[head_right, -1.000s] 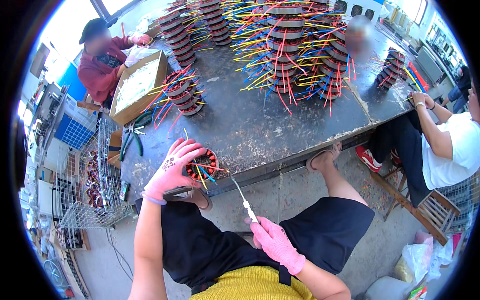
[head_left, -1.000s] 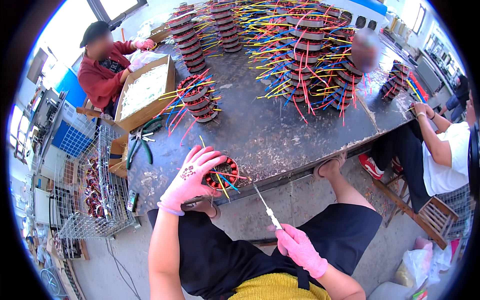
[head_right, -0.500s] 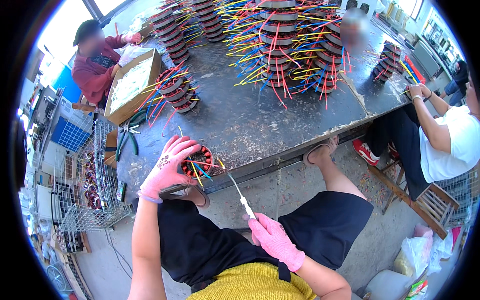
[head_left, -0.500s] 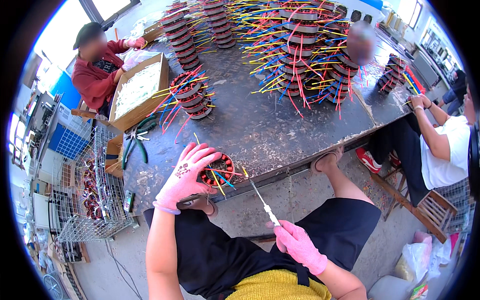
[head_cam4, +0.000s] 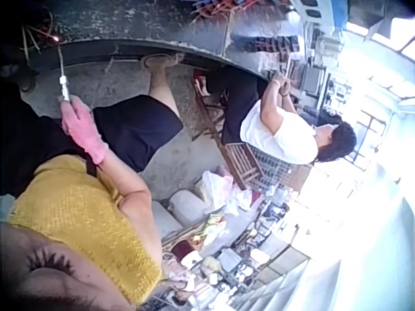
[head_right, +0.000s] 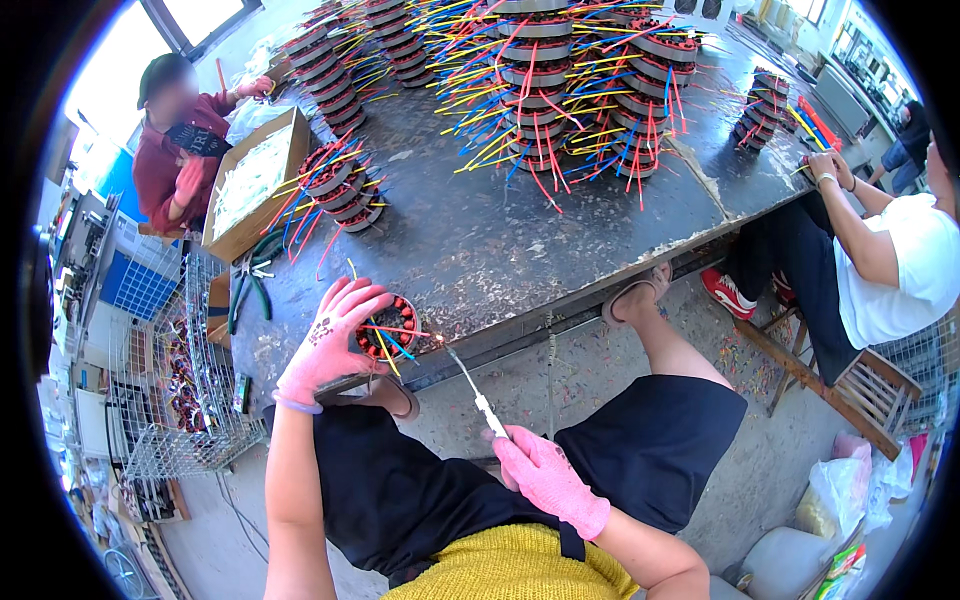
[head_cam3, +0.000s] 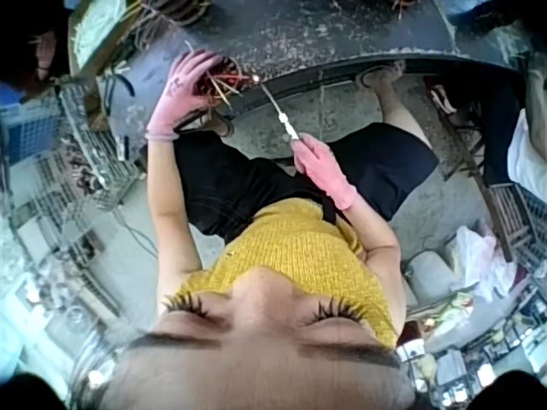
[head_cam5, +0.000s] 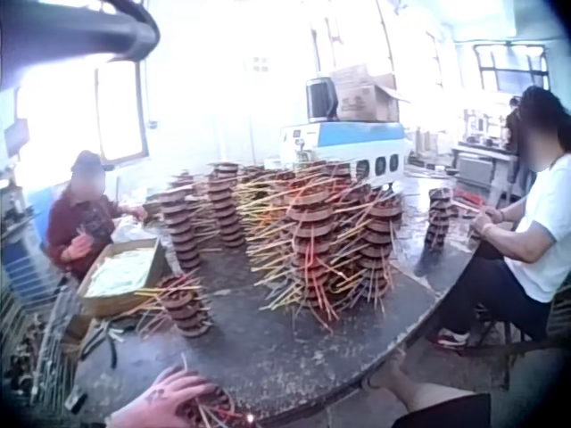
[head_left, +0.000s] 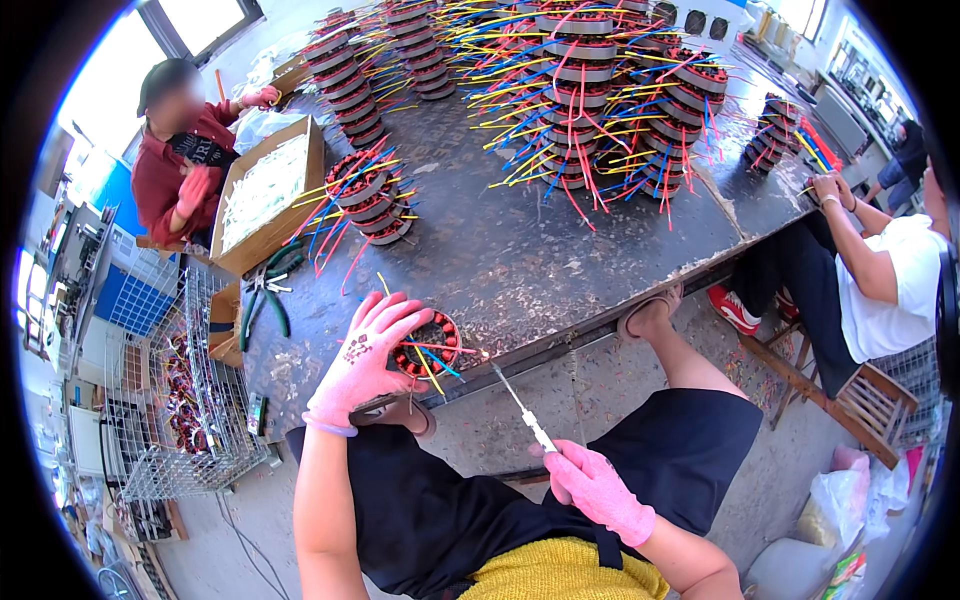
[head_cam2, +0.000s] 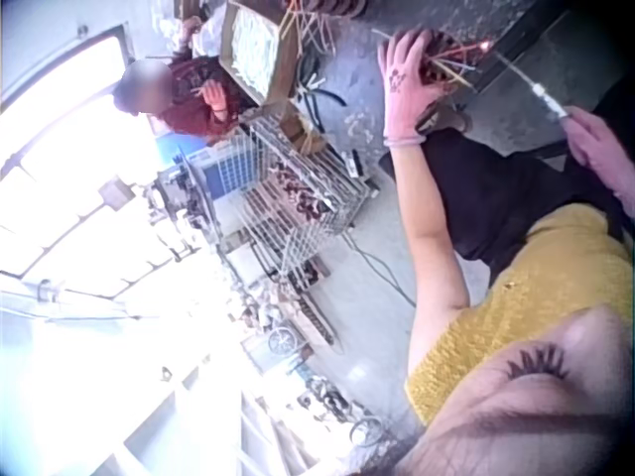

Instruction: The person solders wire connections on circular electrical components using a handheld soldering iron. The person picks up each component, applies heat and solder to the wire terminals, and سپس stacks them on the work table.

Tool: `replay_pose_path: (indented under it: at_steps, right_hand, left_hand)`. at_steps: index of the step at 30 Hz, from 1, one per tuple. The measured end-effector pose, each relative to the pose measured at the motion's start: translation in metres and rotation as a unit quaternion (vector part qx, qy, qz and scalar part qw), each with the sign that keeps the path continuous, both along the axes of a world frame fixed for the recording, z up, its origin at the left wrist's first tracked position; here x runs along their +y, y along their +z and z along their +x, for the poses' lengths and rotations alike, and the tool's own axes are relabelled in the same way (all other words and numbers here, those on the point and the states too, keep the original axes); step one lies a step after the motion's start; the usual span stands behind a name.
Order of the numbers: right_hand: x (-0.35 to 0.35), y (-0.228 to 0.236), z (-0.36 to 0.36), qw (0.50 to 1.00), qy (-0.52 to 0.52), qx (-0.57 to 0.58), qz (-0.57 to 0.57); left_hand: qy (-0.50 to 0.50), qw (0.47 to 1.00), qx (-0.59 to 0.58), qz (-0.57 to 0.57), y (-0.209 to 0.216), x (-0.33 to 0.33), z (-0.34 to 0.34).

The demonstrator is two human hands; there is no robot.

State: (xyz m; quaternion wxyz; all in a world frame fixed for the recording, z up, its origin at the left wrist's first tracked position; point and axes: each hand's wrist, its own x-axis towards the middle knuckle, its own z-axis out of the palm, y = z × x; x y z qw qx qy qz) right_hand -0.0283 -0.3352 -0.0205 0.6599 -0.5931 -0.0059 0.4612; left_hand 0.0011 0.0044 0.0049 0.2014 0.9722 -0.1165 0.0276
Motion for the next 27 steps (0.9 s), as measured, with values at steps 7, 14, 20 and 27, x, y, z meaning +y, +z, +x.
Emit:
replay_pose_path:
  at_steps: [7, 14, 20, 27]
  right_hand:
    - [-0.0014, -0.0041, 0.0, 1.0, 0.012, -0.022, -0.011]
    - [-0.0005, -0.0017, 0.0006, 1.0, 0.008, -0.019, -0.003]
    - [0.0009, 0.0017, 0.0025, 0.999, 0.019, -0.035, -0.017]
    - [0.0007, 0.0014, 0.0025, 0.999, 0.025, -0.042, -0.019]
  left_hand:
    - [-0.005, 1.0, -0.006, 0.003, -0.0008, 0.0004, 0.0004]
    - [-0.002, 1.0, -0.003, 0.004, -0.0012, 0.0009, 0.0001]
    - [-0.002, 1.0, -0.003, 0.008, -0.0017, 0.0002, 0.0005]
    - [0.0, 1.0, -0.002, 0.011, -0.0013, 0.0003, 0.0002]
